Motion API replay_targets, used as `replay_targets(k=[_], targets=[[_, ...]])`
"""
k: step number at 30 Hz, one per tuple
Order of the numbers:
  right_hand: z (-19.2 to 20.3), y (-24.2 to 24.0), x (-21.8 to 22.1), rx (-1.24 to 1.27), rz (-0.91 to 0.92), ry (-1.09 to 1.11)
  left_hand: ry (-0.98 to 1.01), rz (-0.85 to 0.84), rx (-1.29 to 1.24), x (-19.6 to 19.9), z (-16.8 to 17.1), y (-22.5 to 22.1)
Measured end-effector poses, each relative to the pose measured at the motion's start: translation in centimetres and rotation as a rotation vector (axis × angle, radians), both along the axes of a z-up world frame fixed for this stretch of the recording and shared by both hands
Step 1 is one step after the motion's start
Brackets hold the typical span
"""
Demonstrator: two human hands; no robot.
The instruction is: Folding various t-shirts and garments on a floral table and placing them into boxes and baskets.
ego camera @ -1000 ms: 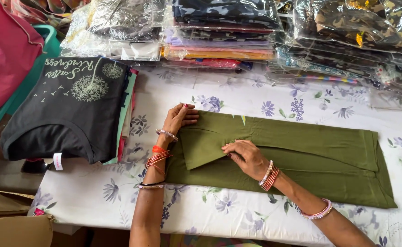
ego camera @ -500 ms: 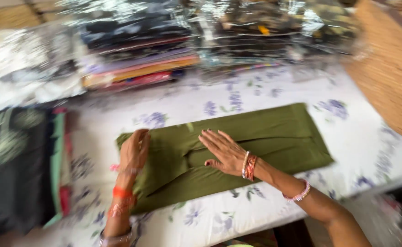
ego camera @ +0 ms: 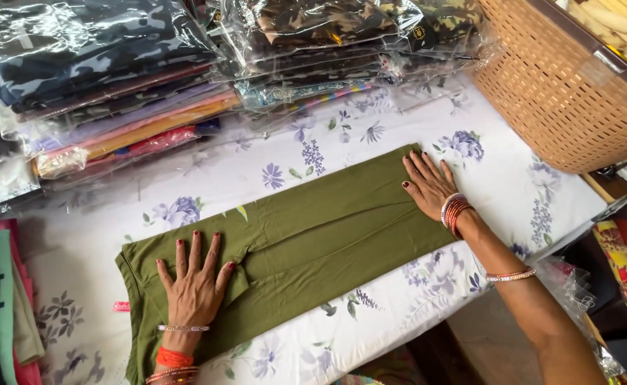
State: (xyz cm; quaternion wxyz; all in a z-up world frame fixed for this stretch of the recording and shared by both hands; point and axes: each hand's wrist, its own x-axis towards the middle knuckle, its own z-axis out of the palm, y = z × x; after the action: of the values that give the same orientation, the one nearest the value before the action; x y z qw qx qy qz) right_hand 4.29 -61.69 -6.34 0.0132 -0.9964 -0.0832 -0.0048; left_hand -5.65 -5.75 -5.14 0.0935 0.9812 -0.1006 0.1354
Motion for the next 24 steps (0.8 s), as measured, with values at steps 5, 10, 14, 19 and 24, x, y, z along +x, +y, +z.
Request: replay_targets(k=[5, 10, 14, 19, 24], targets=[[0.0, 0.1, 0.1, 0.089, -0.014, -0.044, 0.001, 0.01, 0.007, -0.3, 0.1, 0.1], [1.8, -0.2, -1.2, 0.285, -0.212, -0.142, -0.012, 0.004, -0.014, -0.2, 0.1, 0.0], [3.8, 1.8, -3.6, 0.131, -0.525, -0.071, 0.002, 0.006, -0.003, -0.3, 0.1, 0.1], [3.5, 3.7, -4.9, -0.062, -0.525, -0.122, 0.005, 0.018, -0.008, -0.3, -0.1, -0.1], [2.2, 4.1, -3.9, -0.055, -0.462, -0.267, 0.008, 0.036, 0.006, -0.4, 0.2, 0.0]])
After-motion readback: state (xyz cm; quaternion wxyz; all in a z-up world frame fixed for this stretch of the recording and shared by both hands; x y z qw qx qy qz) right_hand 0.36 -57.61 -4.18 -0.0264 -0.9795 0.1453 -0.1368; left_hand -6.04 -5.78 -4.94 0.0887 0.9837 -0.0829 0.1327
